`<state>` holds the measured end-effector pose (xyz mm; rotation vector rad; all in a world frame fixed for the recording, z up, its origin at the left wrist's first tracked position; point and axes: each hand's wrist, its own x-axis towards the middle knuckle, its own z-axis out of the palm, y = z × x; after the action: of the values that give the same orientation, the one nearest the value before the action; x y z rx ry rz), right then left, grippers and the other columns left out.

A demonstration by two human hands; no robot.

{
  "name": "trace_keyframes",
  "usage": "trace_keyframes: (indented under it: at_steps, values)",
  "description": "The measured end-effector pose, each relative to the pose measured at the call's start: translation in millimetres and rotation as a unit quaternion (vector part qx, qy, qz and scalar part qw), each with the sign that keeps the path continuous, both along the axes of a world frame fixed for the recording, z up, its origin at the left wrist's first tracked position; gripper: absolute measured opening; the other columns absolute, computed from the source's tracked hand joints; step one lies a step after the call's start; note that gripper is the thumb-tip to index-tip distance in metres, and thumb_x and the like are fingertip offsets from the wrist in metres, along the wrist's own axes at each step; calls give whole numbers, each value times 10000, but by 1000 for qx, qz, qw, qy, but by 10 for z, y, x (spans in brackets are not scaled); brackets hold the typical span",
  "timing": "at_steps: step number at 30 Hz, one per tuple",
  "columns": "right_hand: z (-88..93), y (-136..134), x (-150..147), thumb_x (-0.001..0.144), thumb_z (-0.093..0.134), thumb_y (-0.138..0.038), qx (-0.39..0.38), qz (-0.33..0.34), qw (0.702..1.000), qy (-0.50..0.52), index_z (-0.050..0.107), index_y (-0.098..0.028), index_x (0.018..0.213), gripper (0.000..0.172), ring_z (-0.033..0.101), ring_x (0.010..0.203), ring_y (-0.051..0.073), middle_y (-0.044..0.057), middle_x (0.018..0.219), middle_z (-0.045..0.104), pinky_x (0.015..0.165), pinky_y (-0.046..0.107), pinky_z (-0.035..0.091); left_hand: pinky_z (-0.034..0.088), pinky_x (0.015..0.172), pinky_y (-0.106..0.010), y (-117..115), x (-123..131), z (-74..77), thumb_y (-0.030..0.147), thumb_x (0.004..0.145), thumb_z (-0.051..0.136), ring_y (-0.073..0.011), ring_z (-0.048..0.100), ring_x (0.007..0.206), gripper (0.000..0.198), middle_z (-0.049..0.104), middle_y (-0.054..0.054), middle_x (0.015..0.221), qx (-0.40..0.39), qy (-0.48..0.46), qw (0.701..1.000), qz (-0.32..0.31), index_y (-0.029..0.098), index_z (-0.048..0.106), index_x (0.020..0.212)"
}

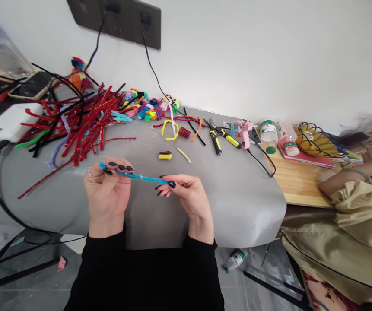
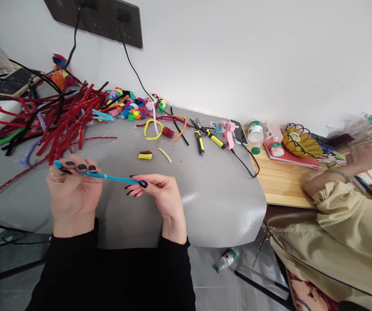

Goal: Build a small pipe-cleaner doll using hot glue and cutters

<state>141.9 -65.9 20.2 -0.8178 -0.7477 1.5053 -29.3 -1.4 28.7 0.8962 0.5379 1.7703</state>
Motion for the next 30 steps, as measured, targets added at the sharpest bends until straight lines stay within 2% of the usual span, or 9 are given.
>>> trace_keyframes:
  at_steps: [4,7,10,13,15,18,22,26,30]
  values:
    - [11,-6,10,715,972,-469,-9,-25,999,-20,889,-218,909,328,770,663,181,70,794,853,667,313,599,576,621,-253,-11,6,12,366,683,1045,-122,621,650,245,668,22,692,12,15,1000,-6,293,816,726]
    - [30,-21,22,748,954,-473,-11,-35,999,-33,887,-219,991,358,782,720,189,72,838,858,725,334,615,594,653,-267,1,-10,0,365,697,1037,-125,640,673,228,677,23,721,12,26,1000,-6,305,822,739]
    - [58,-39,16,804,916,-500,-3,-3,998,-63,866,-212,1098,415,785,793,190,72,886,855,811,357,626,597,667,-266,21,-30,-21,363,708,1033,-126,656,697,222,686,25,743,10,27,1000,-3,309,826,767]
    - [87,-56,-16,857,872,-510,17,35,996,-85,857,-211,1069,367,760,777,165,46,858,830,800,330,613,598,663,-274,29,-33,-34,392,718,1025,-137,670,695,219,707,14,746,7,37,999,-11,300,836,780]
    - [102,-63,-44,883,848,-511,23,68,993,-98,852,-203,1016,336,727,737,148,33,822,807,753,303,592,600,660,-283,22,-23,-33,407,725,1019,-157,690,717,212,733,-8,772,-1,60,998,-33,294,851,788]
    - [118,-63,-82,913,812,-526,29,109,987,-116,845,-199,1048,355,667,704,124,20,794,777,715,275,551,563,602,-244,-4,-4,-20,383,727,1015,-158,687,729,191,722,-33,776,1,95,992,-83,277,868,788]
    - [138,-51,-119,910,792,-572,38,94,986,-131,841,-199,1096,420,554,626,107,-10,712,711,644,261,487,525,517,-211,-38,9,6,362,784,973,-133,641,657,142,684,-34,773,-1,146,977,-153,264,872,799]
    - [156,-39,-147,872,802,-621,24,39,986,-162,848,-193,1012,452,439,557,96,-33,614,643,561,252,386,616,631,-250,-46,18,33,338,835,932,-175,713,801,114,734,-56,890,32,199,973,-114,270,876,906]
    - [161,-31,-172,831,810,-661,5,-7,984,-179,847,-194,963,487,440,557,104,-25,594,641,553,253,366,645,688,-277,-54,52,50,319,774,965,-200,739,849,174,762,-57,887,70,239,967,-48,258,870,906]
